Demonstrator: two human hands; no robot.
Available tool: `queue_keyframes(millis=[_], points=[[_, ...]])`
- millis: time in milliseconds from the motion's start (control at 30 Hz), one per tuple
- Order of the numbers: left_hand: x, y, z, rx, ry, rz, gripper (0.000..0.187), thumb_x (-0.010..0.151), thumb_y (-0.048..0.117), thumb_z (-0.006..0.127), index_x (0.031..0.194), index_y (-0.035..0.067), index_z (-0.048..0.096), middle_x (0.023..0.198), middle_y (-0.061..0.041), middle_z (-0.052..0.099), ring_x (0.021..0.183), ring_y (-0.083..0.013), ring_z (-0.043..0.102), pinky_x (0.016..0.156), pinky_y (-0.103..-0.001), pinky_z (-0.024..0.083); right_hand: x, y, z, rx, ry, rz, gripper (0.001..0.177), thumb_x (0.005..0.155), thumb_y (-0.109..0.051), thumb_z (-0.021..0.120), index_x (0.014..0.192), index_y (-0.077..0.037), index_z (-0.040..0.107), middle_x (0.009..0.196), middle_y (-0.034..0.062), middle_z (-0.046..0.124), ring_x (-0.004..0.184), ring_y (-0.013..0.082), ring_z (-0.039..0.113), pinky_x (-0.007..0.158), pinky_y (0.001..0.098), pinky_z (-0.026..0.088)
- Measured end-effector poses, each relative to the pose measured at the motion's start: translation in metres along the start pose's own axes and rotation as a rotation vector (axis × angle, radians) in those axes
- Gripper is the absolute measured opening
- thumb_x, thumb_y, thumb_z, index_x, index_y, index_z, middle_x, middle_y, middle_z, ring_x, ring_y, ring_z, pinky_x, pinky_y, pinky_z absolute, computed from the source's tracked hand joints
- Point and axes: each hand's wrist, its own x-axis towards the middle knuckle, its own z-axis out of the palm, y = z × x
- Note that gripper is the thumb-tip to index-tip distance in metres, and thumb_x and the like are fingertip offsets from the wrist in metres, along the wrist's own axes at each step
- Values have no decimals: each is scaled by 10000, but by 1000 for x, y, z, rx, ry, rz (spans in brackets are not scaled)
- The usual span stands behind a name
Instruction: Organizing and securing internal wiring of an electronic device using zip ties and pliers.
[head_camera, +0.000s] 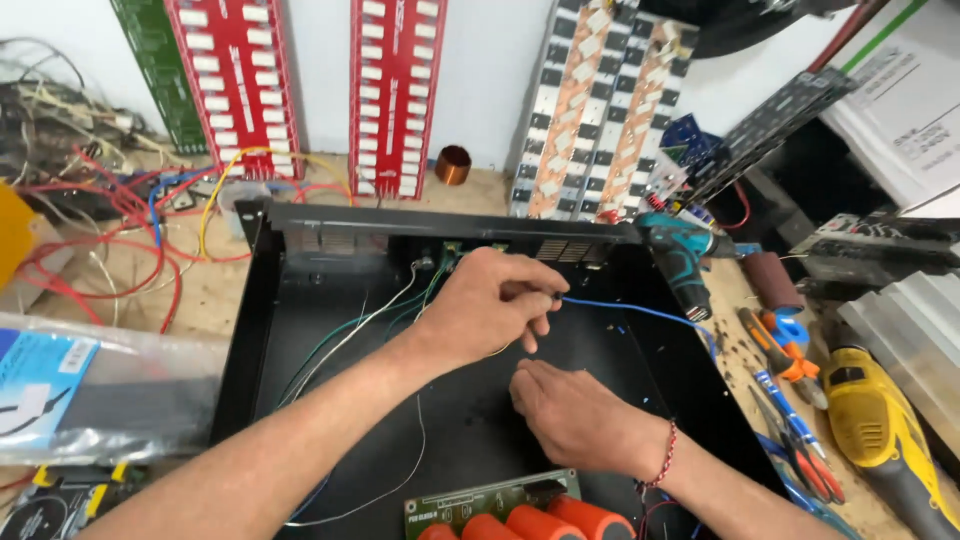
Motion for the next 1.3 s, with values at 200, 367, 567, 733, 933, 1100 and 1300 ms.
queue_keyframes(millis=[200,367,567,733,933,1100,1300], points=[[1,-7,3,-155,42,11,204,938,14,650,1073,-81,771,535,-166,643,739,-190,788,378,-261,551,0,-4,-10,125,-185,130,255,1016,-320,658,1018,-103,525,995,94,538,925,311,546,618,492,466],[3,-12,5,-187,50,39,236,973,-10,544,1068,-80,749,832,-159,747,513,-189,694,456,-283,617,-2,-4,-4,173,-218,153,133,1037,-167,519,923,-98,511,949,88,573,843,324,564,675,465,461],[28,-64,12,-188,159,229,288,944,-67,506,1103,-51,745,798,-164,744,569,-100,622,467,-231,518,-9,23,-20,510,286,260,230,931,-64,614,1154,-55,667,756,81,748,665,223,762,599,348,607],[19,-59,9,-393,235,132,240,897,-52,580,1055,-76,760,653,-121,652,446,-64,520,418,-235,450,-16,32,-35,877,624,281,337,866,58,686,1203,56,679,793,157,746,657,231,773,604,388,663],[9,-52,19,-365,242,156,225,887,-51,616,1050,-58,772,617,-120,641,416,-76,534,401,-245,436,-16,14,-50,1149,771,267,149,907,99,632,1009,164,719,707,259,759,558,316,788,491,458,704],[-4,-24,26,-560,194,106,219,912,-67,603,1051,-86,771,627,-99,565,446,-51,419,395,-237,363,-15,8,-51,1194,729,290,158,921,80,619,1009,173,713,685,277,769,510,314,782,447,452,690],[4,-39,28,-560,184,103,197,872,-55,701,1055,-55,777,704,-97,634,428,-25,463,367,-217,372,-18,-9,-62,1119,741,199,345,894,95,612,1230,171,607,712,297,764,413,308,743,323,446,662]])
